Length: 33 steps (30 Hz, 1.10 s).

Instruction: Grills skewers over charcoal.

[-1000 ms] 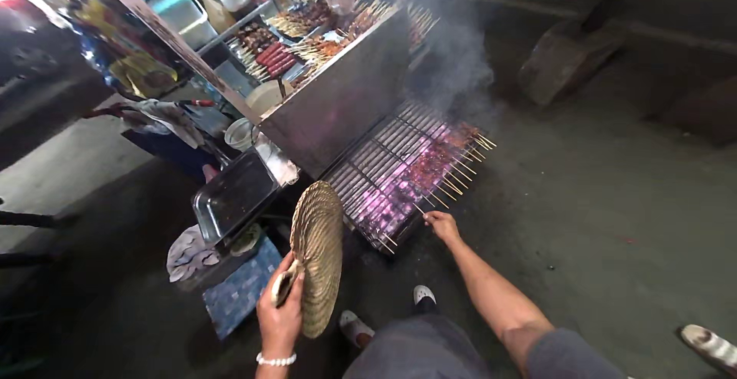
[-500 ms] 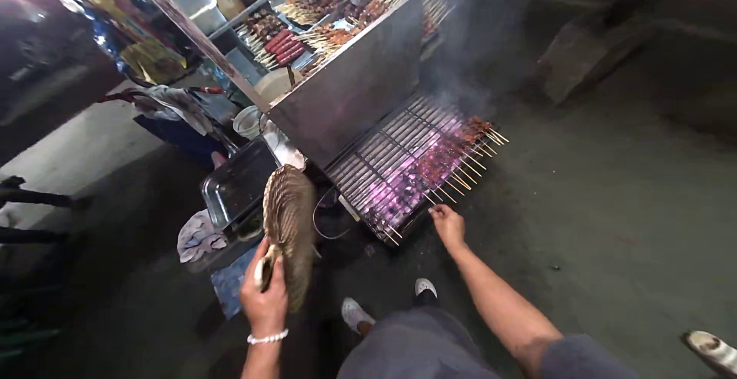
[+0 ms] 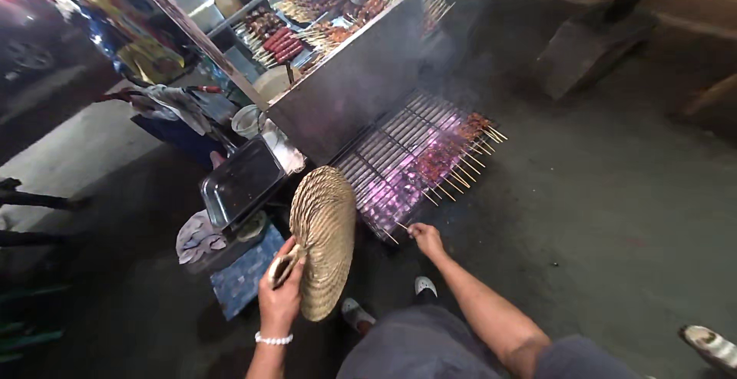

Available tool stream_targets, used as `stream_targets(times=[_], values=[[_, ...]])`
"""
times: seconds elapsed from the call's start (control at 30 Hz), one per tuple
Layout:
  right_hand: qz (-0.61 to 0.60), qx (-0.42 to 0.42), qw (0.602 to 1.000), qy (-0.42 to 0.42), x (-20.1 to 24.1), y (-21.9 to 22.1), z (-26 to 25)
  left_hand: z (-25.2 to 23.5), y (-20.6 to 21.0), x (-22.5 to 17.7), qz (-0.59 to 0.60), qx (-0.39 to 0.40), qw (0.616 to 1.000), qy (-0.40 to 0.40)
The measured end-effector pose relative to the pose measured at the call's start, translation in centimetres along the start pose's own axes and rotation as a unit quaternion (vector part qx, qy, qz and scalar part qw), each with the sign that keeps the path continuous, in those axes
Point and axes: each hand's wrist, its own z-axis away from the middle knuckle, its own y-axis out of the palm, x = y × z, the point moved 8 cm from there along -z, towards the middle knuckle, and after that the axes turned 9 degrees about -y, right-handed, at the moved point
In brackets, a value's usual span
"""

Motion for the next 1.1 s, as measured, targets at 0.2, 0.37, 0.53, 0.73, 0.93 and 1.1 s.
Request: stream_targets(times=[0.2, 0.37, 0.53, 0.73, 0.93, 1.1], values=[[-0.173, -0.091, 0.978, 0.066, -3.4, -4.4, -1.4, 0.7, -1.1, 1.2, 0.012, -0.019, 1.000, -0.008], [-0.139, -0.127, 0.980, 0.071, -3.5, -6.0, -2.6, 1.1, -0.7, 1.0, 0.014, -0.021, 1.000, -0.018], [-0.214, -0.139, 0.963, 0.085, -3.3, -5.2, -2.8, 1.2, -0.8, 1.0, 0.019, -0.023, 0.999, -0.012], [-0.281, -0.199, 0.930, 0.126, -3.2, -4.8, -3.2, 1.3, -0.7, 0.9, 0.018, -0.013, 1.000, -0.009], [-0.143, -0.215, 0.962, 0.094, -2.6, -5.8, -2.3, 0.8, -1.6, 0.7, 0.047, -0.038, 0.998, -0.001], [-0.012, -0.079, 0.996, 0.027, -0.2, -1.8, 1.1, 1.4, -2.0, -0.3, -0.093, -0.065, 0.990, 0.081]])
